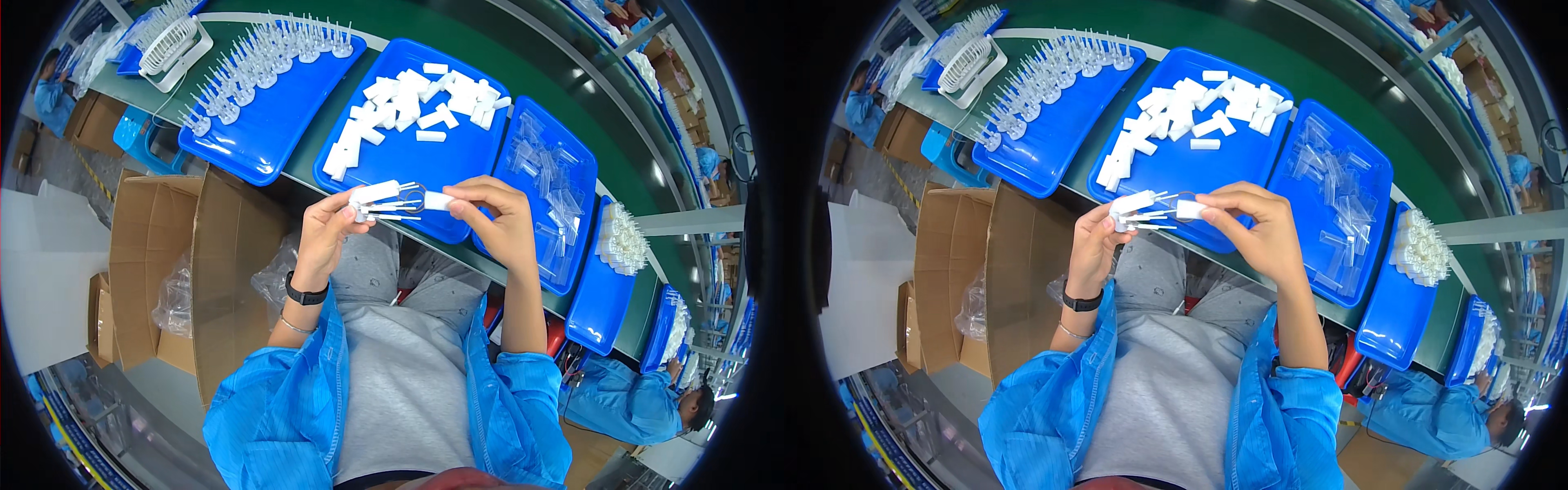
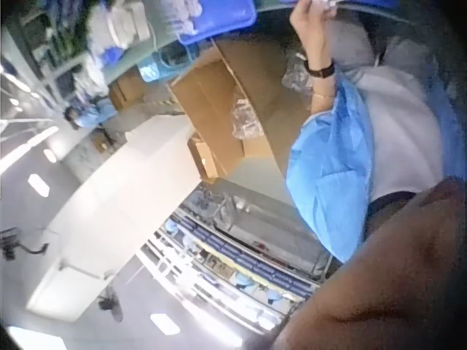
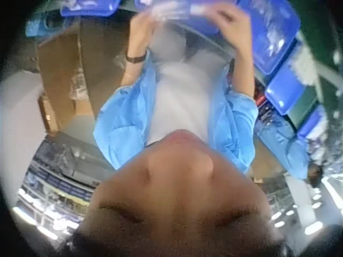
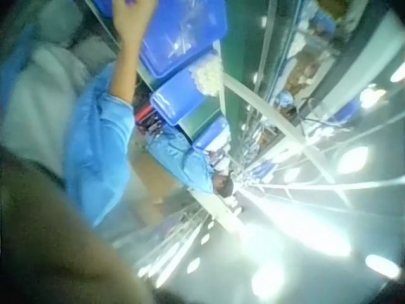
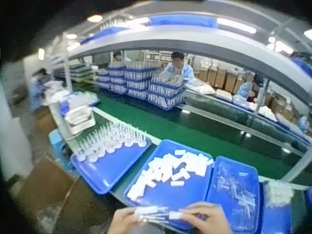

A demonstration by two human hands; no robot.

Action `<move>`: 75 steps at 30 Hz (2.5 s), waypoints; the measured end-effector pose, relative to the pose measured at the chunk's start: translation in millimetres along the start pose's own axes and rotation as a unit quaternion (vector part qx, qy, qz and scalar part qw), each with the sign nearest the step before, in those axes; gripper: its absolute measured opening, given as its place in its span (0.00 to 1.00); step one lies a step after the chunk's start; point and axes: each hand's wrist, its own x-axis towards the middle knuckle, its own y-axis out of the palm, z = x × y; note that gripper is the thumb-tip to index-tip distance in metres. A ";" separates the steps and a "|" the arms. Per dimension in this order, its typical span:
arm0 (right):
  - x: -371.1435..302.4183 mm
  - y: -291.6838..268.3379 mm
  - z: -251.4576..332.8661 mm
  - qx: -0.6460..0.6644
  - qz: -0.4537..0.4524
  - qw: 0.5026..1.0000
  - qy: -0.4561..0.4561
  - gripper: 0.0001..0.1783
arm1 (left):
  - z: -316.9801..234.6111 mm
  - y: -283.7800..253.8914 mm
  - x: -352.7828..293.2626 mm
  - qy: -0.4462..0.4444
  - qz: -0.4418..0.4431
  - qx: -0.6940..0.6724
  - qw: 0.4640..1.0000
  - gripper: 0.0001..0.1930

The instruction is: The person assembles small white plastic components by hand, inserting pins into the parts and securing them together.

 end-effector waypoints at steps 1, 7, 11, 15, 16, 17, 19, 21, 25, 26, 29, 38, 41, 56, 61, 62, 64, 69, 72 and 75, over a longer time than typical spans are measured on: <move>-1.1 0.1 4.5 -0.019 0.019 1.000 -0.001 0.10 | 0.4 -0.1 0.3 -0.001 -0.001 -0.004 1.000 0.20; -2.9 3.9 8.7 -0.031 0.045 0.998 -0.008 0.09 | 1.0 5.3 -0.3 0.002 -0.005 0.007 1.000 0.20; -4.8 3.3 12.0 -0.048 0.059 0.997 -0.007 0.09 | 1.2 1.2 -1.0 0.001 -0.015 0.021 1.000 0.20; -4.7 5.6 16.9 -0.076 0.043 0.996 -0.019 0.09 | 0.9 0.3 -1.8 0.002 -0.015 0.019 1.000 0.19; -4.1 5.1 19.2 -0.082 0.050 0.995 -0.020 0.09 | 1.0 0.1 -1.9 0.005 -0.018 0.021 1.000 0.19; -3.7 5.0 20.3 -0.089 0.057 0.994 -0.021 0.10 | 1.4 -0.2 -1.9 0.004 -0.018 0.020 1.000 0.19; -3.3 5.3 17.0 -0.081 0.058 0.995 -0.022 0.10 | 1.8 -0.9 -1.1 0.001 -0.007 0.012 1.000 0.19; -2.9 6.9 16.4 -0.073 0.061 0.995 -0.023 0.10 | 2.2 0.6 -1.2 0.001 -0.009 0.025 1.000 0.19; -4.5 18.9 17.1 -0.052 0.048 0.997 0.018 0.09 | 4.0 4.5 -2.2 0.015 -0.010 0.045 0.999 0.18; -5.3 20.7 15.2 -0.036 0.037 0.999 0.012 0.09 | 4.0 3.1 -1.9 0.014 -0.010 0.045 0.999 0.18; -6.1 21.0 9.8 -0.015 0.043 0.999 0.016 0.10 | 4.4 -0.8 -1.1 0.006 -0.006 0.019 1.000 0.18; -8.5 12.4 12.6 -0.060 0.057 0.997 -0.008 0.14 | 8.7 -4.4 -2.7 -0.029 0.007 -0.003 1.000 0.19; -10.9 15.2 7.4 -0.108 0.002 0.991 -0.082 0.12 | 9.3 -2.4 -1.8 -0.027 0.005 0.015 1.000 0.18; -10.0 39.4 -11.6 -0.199 0.014 0.954 -0.223 0.13 | 17.9 6.4 -6.4 -0.076 0.022 0.002 0.997 0.17; -7.8 37.4 -14.3 -0.196 0.031 0.957 -0.213 0.09 | 15.5 2.6 -7.7 -0.089 0.029 -0.024 0.995 0.18; -6.1 35.2 -15.4 -0.173 0.030 0.964 -0.198 0.10 | 15.0 3.9 -6.7 -0.089 0.028 -0.024 0.995 0.18; -6.1 32.6 -15.4 -0.150 0.030 0.971 -0.183 0.10 | 14.5 8.3 -3.5 -0.062 0.025 0.004 0.998 0.17; -11.0 39.5 7.6 -0.263 0.047 0.946 -0.181 0.17 | 12.0 13.3 -4.6 -0.028 0.000 0.029 0.999 0.17; -10.3 44.5 8.6 -0.330 0.058 0.914 -0.228 0.20 | 11.7 18.3 -4.4 -0.018 -0.002 0.046 0.999 0.18; -10.0 46.8 9.1 -0.355 0.067 0.898 -0.252 0.20 | 12.4 17.4 -4.0 -0.022 -0.005 0.046 0.999 0.17</move>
